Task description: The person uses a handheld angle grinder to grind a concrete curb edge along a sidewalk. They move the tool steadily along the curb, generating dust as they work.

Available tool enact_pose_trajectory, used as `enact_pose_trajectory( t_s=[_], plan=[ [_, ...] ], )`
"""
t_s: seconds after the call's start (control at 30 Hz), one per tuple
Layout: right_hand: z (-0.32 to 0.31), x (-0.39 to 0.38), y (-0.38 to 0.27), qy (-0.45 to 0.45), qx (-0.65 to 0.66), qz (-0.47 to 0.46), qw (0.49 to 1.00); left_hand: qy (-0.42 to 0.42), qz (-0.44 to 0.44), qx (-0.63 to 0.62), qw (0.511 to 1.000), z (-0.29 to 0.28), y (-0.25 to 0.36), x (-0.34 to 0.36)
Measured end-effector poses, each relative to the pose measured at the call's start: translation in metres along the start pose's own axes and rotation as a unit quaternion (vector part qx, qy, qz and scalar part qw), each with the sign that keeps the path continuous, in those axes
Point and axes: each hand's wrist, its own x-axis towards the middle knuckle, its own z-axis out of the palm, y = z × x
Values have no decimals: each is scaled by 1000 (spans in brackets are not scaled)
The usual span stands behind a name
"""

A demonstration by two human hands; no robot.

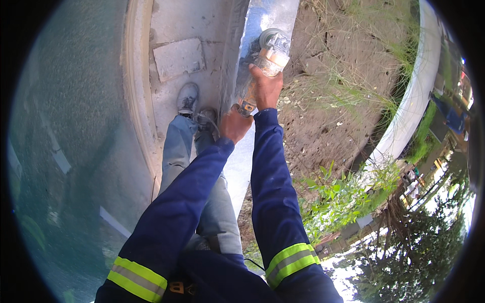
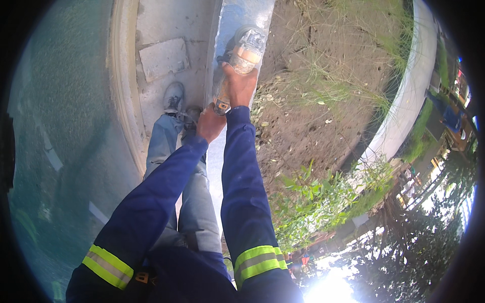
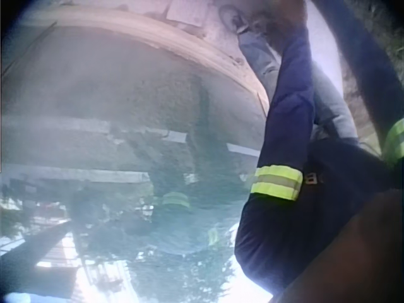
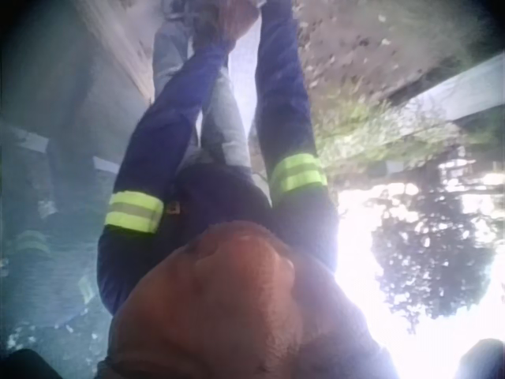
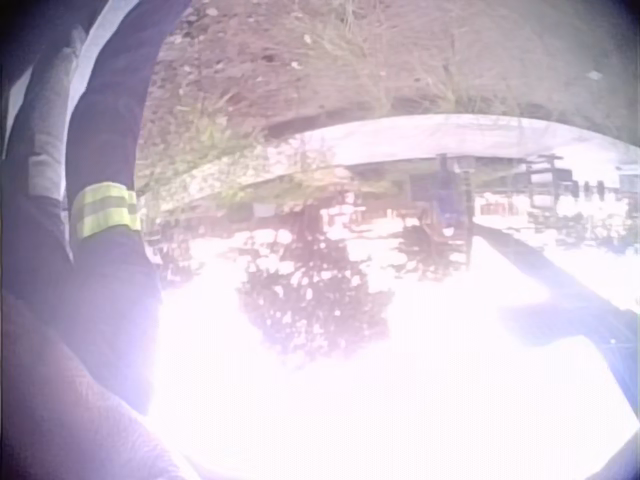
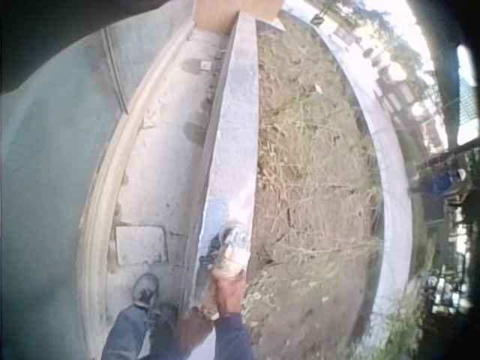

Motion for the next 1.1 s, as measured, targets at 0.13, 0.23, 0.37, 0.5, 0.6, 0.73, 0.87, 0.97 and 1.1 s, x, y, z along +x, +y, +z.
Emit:
enact_pose_trajectory(
  t_s=[0.13,0.23,0.37,0.5,0.6,0.73,0.87,0.97,1.1],
  plan=[
    [0,-25,6,5,-77,7,997,14,-12,-31,999,8,-20,-18],
    [6,-39,9,12,-128,14,992,30,-14,-50,998,9,-35,-25],
    [10,-43,6,-11,-150,40,988,34,-30,-107,993,8,-35,-34],
    [12,-32,0,-16,-222,36,974,26,-55,-85,995,7,-17,-33],
    [10,-17,-1,-19,-217,22,976,-26,-55,-17,998,-5,-13,-28],
    [-9,-4,8,-1,-197,31,980,-35,36,178,983,-65,-46,-64],
    [-23,-16,18,-16,-198,31,980,-99,-102,328,934,-149,-86,-146],
    [-25,-36,17,-32,-256,58,964,-148,-188,371,897,-179,-93,-205],
    [-20,-48,11,-78,-286,55,953,-112,-212,408,881,-184,-94,-203]
  ],
)
